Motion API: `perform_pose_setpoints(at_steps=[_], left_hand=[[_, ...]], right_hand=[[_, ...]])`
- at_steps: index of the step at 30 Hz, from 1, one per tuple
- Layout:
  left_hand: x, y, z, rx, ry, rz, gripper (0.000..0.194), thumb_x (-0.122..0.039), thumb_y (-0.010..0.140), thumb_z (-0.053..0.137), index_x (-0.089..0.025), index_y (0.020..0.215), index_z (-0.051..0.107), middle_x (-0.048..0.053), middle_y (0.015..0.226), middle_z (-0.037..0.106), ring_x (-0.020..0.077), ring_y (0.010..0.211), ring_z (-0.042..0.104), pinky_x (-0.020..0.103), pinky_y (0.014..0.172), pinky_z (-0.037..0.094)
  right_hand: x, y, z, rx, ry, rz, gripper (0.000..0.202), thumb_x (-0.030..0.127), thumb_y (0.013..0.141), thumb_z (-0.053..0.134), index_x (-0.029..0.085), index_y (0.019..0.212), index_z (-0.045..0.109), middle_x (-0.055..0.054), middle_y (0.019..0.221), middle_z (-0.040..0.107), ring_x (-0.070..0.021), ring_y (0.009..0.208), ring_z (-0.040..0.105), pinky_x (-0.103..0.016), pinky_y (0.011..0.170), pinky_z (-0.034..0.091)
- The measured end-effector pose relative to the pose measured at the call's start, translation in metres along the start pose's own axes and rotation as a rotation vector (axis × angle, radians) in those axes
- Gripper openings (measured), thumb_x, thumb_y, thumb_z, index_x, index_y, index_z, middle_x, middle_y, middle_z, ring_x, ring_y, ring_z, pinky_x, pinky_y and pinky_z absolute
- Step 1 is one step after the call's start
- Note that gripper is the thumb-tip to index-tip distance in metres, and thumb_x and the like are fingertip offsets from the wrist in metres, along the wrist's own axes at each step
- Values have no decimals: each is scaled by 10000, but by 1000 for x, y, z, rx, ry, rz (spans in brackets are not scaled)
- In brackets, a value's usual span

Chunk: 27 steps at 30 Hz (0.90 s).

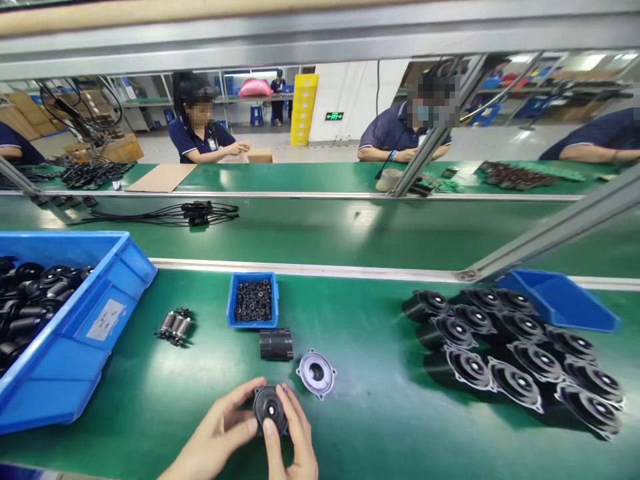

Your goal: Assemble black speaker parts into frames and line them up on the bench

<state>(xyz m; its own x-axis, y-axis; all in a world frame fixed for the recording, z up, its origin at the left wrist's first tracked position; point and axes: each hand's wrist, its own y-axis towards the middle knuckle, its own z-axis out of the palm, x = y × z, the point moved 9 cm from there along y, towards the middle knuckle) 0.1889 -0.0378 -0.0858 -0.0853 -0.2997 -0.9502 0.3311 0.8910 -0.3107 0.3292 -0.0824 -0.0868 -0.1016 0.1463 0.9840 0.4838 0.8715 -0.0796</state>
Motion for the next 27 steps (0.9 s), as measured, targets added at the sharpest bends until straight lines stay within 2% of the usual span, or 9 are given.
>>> perform_pose_setpoints(at_steps=[2,4,7,10,15,19,22,25,27], left_hand=[[-2,-1,-5,-25,-20,-102,523,-451,829,623,-202,1288,603,117,1342,602,287,1277,516,439,1128,360],[-10,1,-7,-48,33,-137,442,-404,832,613,-218,1232,641,96,1294,637,279,1241,543,434,1091,409],[-20,5,1,-15,24,-201,373,-320,836,583,-227,1193,633,82,1223,653,241,1045,642,364,837,571],[-24,8,7,28,-42,-300,293,-266,843,554,-186,1115,627,76,1105,659,184,887,667,286,699,580],[-24,13,9,53,-98,-346,260,-258,827,589,-152,1063,613,86,1046,622,189,922,638,296,702,581],[-24,14,6,7,16,-292,228,-226,828,556,-175,1043,610,96,1113,600,200,961,607,255,644,566],[-24,12,8,-21,6,-308,227,-217,831,540,-179,1047,596,93,1134,596,208,1001,597,254,653,569],[-24,10,14,-21,-46,-302,263,-290,866,521,-180,1095,589,95,1153,609,216,1002,612,298,704,581],[-21,8,18,-18,-51,-245,343,-390,901,484,-189,1163,576,111,1218,603,236,1039,615,352,766,584]], right_hand=[[-3,1,-2,40,65,57,501,575,847,568,237,1197,687,-92,1369,573,-286,1307,488,-423,1110,382],[-9,2,-1,112,146,138,497,571,864,549,237,1205,685,-84,1403,548,-272,1344,450,-400,1128,363],[-17,4,1,179,285,261,463,550,848,595,251,1188,692,-67,1388,570,-264,1348,446,-400,1145,336],[-23,3,0,133,438,352,470,528,812,657,283,1213,665,-44,1371,589,-259,1326,474,-419,1137,347],[-29,-4,6,152,527,446,489,489,806,686,267,1240,649,-57,1393,568,-257,1337,468,-401,1124,369],[-33,-9,4,62,442,442,505,538,822,642,232,1223,661,-71,1350,605,-272,1303,502,-397,1097,397],[-30,-11,5,32,386,429,534,565,851,587,218,1254,638,-73,1354,601,-270,1309,493,-380,1092,396],[-24,-10,9,53,361,409,571,589,870,543,200,1280,617,-82,1387,572,-266,1332,469,-373,1109,371],[-20,-10,9,22,344,373,582,593,887,511,207,1317,584,-75,1422,538,-256,1360,435,-372,1135,334]])
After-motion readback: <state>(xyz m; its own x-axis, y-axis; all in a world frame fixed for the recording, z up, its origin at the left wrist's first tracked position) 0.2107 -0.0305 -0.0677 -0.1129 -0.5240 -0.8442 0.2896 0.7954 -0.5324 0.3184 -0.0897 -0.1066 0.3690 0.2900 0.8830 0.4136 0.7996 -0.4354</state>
